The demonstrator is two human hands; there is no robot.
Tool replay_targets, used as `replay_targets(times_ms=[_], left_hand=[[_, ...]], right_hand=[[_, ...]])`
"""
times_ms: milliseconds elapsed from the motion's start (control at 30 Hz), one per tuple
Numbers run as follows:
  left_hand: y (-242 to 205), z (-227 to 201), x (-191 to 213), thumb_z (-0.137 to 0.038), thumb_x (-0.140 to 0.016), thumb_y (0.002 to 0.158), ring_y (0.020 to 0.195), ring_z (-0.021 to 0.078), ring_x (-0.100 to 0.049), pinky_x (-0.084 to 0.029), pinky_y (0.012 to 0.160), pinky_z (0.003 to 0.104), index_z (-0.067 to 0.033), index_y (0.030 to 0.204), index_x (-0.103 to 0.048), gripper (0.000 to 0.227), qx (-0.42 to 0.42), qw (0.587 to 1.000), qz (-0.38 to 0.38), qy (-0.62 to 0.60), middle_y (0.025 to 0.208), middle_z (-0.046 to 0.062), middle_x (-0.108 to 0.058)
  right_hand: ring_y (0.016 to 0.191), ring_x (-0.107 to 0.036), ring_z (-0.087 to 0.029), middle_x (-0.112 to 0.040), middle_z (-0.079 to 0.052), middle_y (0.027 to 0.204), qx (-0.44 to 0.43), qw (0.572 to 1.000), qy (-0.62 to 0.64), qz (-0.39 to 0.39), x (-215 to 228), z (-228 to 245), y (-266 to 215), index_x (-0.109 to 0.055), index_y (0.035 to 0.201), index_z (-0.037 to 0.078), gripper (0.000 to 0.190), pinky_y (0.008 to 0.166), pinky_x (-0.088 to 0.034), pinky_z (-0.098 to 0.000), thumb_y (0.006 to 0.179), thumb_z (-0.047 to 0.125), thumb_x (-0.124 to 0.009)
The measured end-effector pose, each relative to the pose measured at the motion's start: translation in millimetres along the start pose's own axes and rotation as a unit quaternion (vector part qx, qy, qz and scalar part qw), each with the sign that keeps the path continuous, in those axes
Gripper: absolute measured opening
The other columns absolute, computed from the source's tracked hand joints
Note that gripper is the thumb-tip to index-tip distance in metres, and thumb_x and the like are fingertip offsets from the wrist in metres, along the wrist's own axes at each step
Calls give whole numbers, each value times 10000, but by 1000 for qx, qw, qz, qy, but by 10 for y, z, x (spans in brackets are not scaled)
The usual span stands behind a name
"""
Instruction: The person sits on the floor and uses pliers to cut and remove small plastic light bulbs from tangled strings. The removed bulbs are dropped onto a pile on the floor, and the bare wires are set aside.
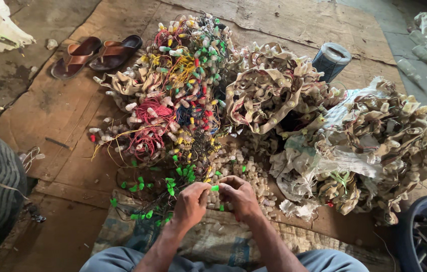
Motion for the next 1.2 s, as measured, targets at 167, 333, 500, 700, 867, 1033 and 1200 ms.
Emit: replay_targets(times_ms=[167,333,500,700,867,1033,1200], left_hand=[[28,-115,7,-108,-745,836,962,398,-694,-553,841,460,-10,1148,-683,333,33,996,71,47,1064,193,-713],[51,-66,25,-142,-738,849,928,374,-696,-557,838,457,-53,1074,-707,244,86,982,71,153,1034,156,-728],[21,2,-32,-136,-718,871,852,360,-708,-557,775,457,-34,1044,-726,201,52,993,53,92,973,152,-739],[8,132,-9,-163,-748,883,817,361,-708,-559,731,437,-41,1005,-771,174,93,991,-22,96,906,159,-750],[14,146,37,-192,-788,837,770,347,-715,-555,671,421,-56,948,-790,176,134,986,-55,80,875,142,-753],[24,151,54,-204,-794,838,765,344,-712,-550,670,423,-68,931,-798,166,156,984,-51,74,859,139,-750],[16,198,36,-210,-785,838,778,344,-720,-561,684,420,-53,942,-792,188,153,983,-66,70,882,141,-753]], right_hand=[[689,-680,-136,-743,-48,824,-1,999,-31,-14,-60,24,-27,-738,1061,17,203,624,-569,-273,888,120,-713],[694,-682,-157,-737,-82,818,34,997,-27,-59,-40,29,-15,-740,1056,-18,193,621,-566,-292,896,87,-713],[766,-697,-134,-749,-80,922,98,995,10,11,-83,69,-20,-728,1126,-16,241,697,-587,-280,921,106,-696],[765,-719,-190,-749,-87,955,-202,892,-393,-93,328,-125,-13,-655,1214,104,368,666,-609,-335,861,196,-705],[806,-723,-242,-745,-134,949,-168,849,-476,-156,612,-472,-116,-636,1165,68,423,701,-603,-365,777,173,-767],[848,-728,-294,-741,-180,942,-165,856,-459,-172,587,-601,-65,-617,1116,32,488,735,-597,-395,693,151,-829],[859,-735,-320,-741,-211,929,-175,871,-419,-189,719,-775,17,-603,1089,12,532,739,-594,-414,637,119,-862]])
Point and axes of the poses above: each hand's wrist, its own y-axis towards the middle knuckle, its own x-axis out of the back of the hand, z = x × y, the point moved 3 cm from there along y, towards the middle knuckle
